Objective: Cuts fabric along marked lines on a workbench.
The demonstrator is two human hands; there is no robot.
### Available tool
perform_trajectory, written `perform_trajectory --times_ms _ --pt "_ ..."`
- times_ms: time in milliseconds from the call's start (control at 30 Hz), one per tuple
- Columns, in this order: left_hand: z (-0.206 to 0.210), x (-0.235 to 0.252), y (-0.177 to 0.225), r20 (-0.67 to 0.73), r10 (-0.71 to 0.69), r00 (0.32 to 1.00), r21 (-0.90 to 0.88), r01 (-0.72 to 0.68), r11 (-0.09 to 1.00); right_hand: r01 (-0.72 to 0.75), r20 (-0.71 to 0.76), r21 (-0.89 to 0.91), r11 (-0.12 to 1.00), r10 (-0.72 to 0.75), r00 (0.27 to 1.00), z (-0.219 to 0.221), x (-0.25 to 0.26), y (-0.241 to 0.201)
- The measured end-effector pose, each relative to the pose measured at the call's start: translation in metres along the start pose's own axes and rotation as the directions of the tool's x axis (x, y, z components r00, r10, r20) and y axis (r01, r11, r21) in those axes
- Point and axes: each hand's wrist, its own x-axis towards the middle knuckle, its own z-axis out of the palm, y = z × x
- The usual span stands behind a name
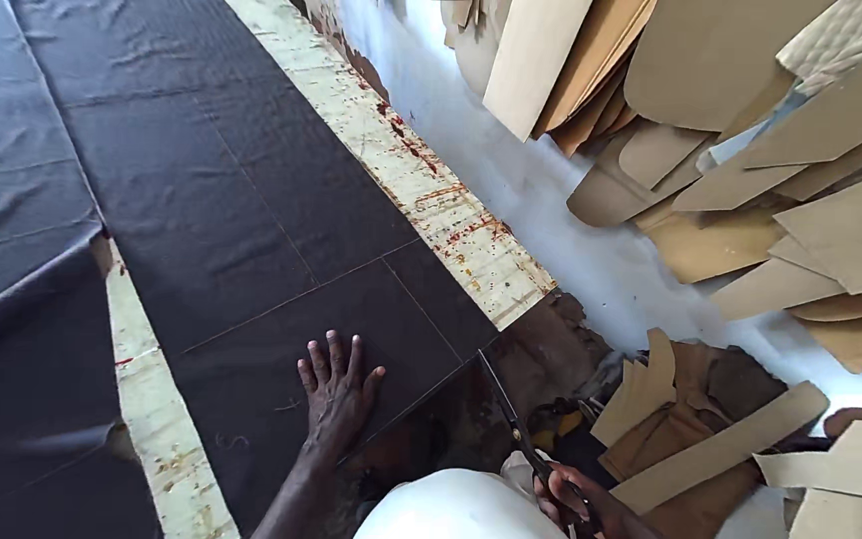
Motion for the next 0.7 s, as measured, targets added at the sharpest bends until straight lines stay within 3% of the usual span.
perform_trajectory --times_ms 167,333,467,700 --pt "-0.015 -0.001 0.021 -0.036 -0.023 0.999 -0.073 0.021 0.997 -0.161 0.144 -0.072 0.984 0.170 0.975 -0.062 -0.009 -0.028" --pt "-0.006 -0.005 0.087 0.063 0.246 0.967 -0.235 -0.226 0.945 -0.293 0.183 -0.125 0.948 0.312 0.932 -0.090 -0.002 -0.046" --pt "0.026 -0.009 0.106 0.036 0.320 0.947 -0.241 -0.302 0.922 -0.250 0.179 -0.181 0.951 0.282 0.943 -0.092 0.009 -0.052" --pt "0.033 -0.010 0.103 -0.103 0.313 0.944 -0.321 -0.329 0.888 -0.182 0.136 -0.197 0.963 0.211 0.968 -0.075 0.017 -0.046"
